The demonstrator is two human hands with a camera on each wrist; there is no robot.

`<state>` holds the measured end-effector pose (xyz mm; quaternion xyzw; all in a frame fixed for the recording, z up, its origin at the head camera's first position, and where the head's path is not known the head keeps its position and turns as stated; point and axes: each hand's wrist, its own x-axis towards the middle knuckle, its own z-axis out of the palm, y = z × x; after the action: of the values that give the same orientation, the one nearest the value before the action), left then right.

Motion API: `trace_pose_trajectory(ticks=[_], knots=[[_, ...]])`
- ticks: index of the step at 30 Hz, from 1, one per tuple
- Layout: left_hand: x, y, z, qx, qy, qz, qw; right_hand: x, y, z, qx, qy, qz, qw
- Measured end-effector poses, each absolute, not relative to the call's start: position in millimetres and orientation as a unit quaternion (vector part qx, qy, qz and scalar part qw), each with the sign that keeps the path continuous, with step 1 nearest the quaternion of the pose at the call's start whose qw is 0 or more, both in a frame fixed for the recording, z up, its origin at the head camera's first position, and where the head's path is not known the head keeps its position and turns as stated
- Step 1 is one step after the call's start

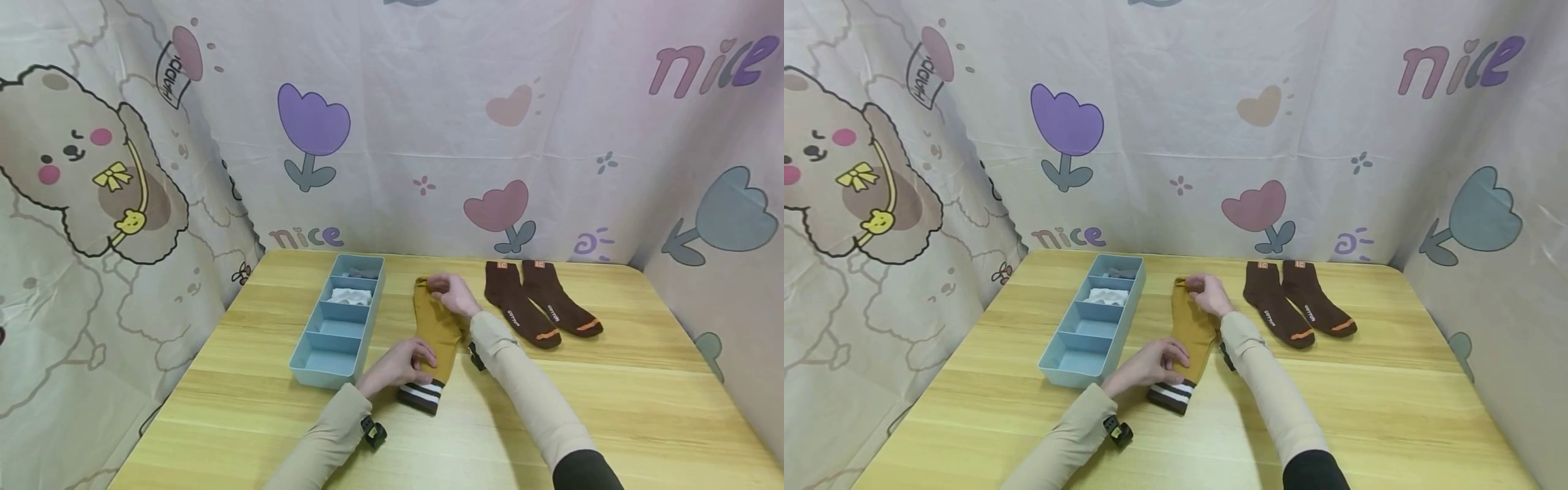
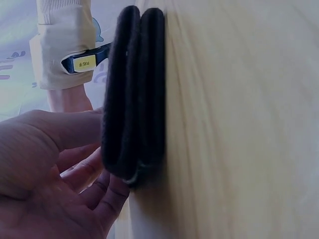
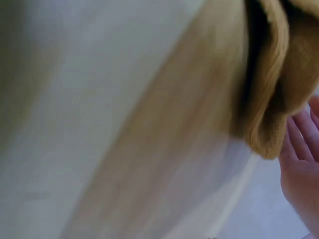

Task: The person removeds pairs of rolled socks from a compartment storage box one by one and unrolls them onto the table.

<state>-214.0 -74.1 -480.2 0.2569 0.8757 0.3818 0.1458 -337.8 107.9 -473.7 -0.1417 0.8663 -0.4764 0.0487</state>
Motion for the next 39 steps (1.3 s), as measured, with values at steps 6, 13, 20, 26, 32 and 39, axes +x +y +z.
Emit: trace_pose_trajectory(ticks=[6,13,20,26,32,39], knots=[[-213,-75,-479,0.262,0.873,0.383,0.153,-342,113,-477,-0.193,0.895,-0.398,0.048],[-213,-77,-480,0.272,0.873,0.379,0.138,-344,117,-475,-0.219,0.92,-0.32,0.057],[-213,-79,-481,0.256,0.886,0.371,0.108,-342,122,-472,-0.224,0.933,-0.271,0.075],[-211,-81,-479,0.223,0.905,0.349,0.095,-338,126,-472,-0.236,0.938,-0.244,0.068],[-209,-84,-477,0.197,0.917,0.339,0.073,-330,135,-470,-0.22,0.949,-0.22,0.052],[-209,-86,-475,0.213,0.914,0.342,0.05,-317,149,-464,-0.186,0.963,-0.188,0.051]])
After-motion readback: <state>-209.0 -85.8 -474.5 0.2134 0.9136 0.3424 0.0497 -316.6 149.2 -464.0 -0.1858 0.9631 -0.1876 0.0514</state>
